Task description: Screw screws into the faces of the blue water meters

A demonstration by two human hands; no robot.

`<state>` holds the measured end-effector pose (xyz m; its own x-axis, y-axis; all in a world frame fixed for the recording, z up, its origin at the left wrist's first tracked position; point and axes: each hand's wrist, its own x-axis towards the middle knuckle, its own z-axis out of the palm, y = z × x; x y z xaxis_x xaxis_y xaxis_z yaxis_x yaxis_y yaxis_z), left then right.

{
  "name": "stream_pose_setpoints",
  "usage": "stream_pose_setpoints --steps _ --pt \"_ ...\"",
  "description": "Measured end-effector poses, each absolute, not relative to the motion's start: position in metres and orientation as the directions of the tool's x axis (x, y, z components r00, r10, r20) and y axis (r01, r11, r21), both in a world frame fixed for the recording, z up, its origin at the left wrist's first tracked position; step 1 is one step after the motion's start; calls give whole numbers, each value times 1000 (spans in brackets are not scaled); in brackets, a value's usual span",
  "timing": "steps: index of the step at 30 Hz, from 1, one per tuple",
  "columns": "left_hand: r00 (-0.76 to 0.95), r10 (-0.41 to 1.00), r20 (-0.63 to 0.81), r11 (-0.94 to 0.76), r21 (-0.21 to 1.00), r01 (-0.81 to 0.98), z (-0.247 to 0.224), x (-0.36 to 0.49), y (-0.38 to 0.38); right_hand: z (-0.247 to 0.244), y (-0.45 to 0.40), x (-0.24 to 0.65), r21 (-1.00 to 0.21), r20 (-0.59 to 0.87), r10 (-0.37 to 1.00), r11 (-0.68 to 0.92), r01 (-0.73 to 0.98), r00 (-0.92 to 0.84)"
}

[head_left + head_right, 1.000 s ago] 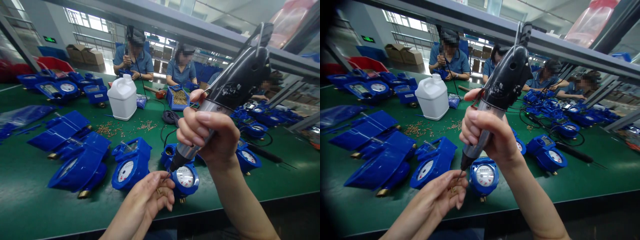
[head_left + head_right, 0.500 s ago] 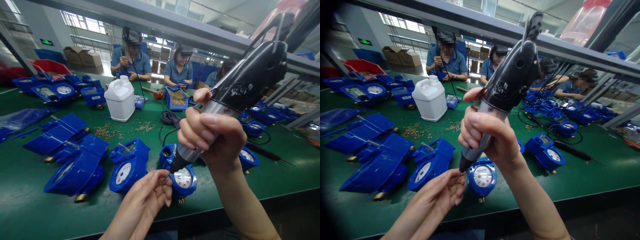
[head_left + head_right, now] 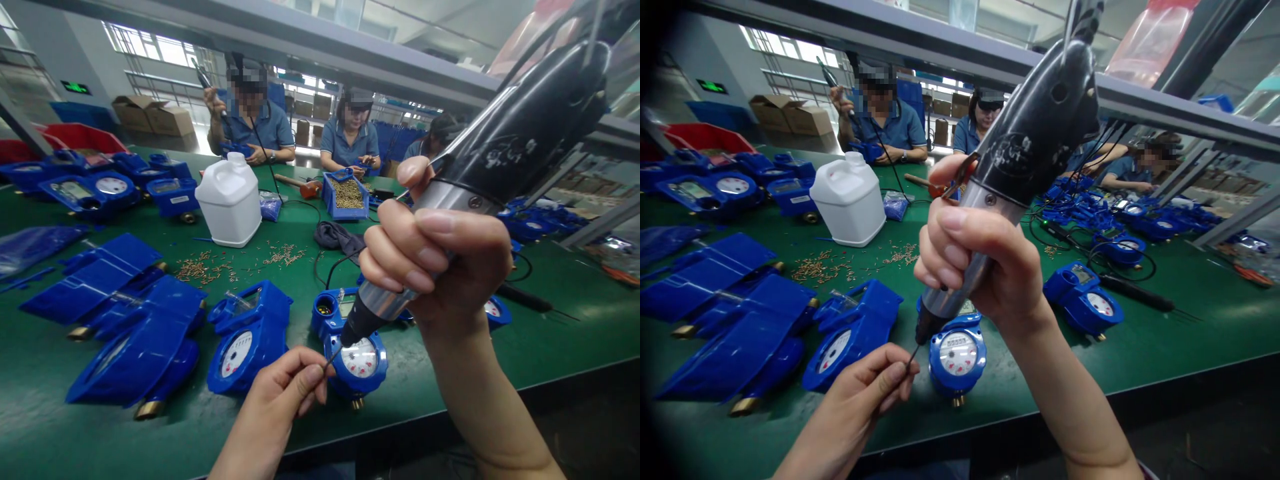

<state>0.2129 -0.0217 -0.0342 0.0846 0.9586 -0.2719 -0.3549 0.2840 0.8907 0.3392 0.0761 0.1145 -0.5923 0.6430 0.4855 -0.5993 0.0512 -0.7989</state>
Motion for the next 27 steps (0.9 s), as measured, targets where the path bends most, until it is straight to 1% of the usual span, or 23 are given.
stream_pose_setpoints --steps 3,5,7,12,14,15,19,20,23,27 --pt "68 977 -202 210 968 -139 -34 208 -21 116 76 342 -799 456 645 -7 -602 -613" --pt "77 986 -148 153 987 -50 -33 206 -20 117 77 345 -790 447 641 -44 -611 -624" --pt "82 988 -133 134 991 -7 -30 207 -19 117 77 349 -779 452 636 -59 -624 -625" --pt "92 981 -172 171 985 18 -24 213 -19 115 75 357 -773 485 625 -21 -634 -611" --pt "110 977 -183 181 983 25 -27 215 -19 117 75 361 -785 484 641 16 -620 -596" --pt "86 977 -193 192 981 23 -30 216 -20 120 76 364 -796 477 661 45 -603 -580" --pt "-143 951 -273 276 961 -2 -50 228 -23 135 84 385 -850 466 753 235 -471 -464" --pt "-175 939 -295 299 954 -5 -56 232 -22 137 87 391 -855 475 764 285 -433 -436" --pt "-171 926 -337 334 941 -46 -74 245 -15 132 101 406 -848 512 779 392 -357 -362" --pt "-147 938 -314 312 949 -40 -86 255 2 104 122 413 -825 546 782 441 -353 -300"
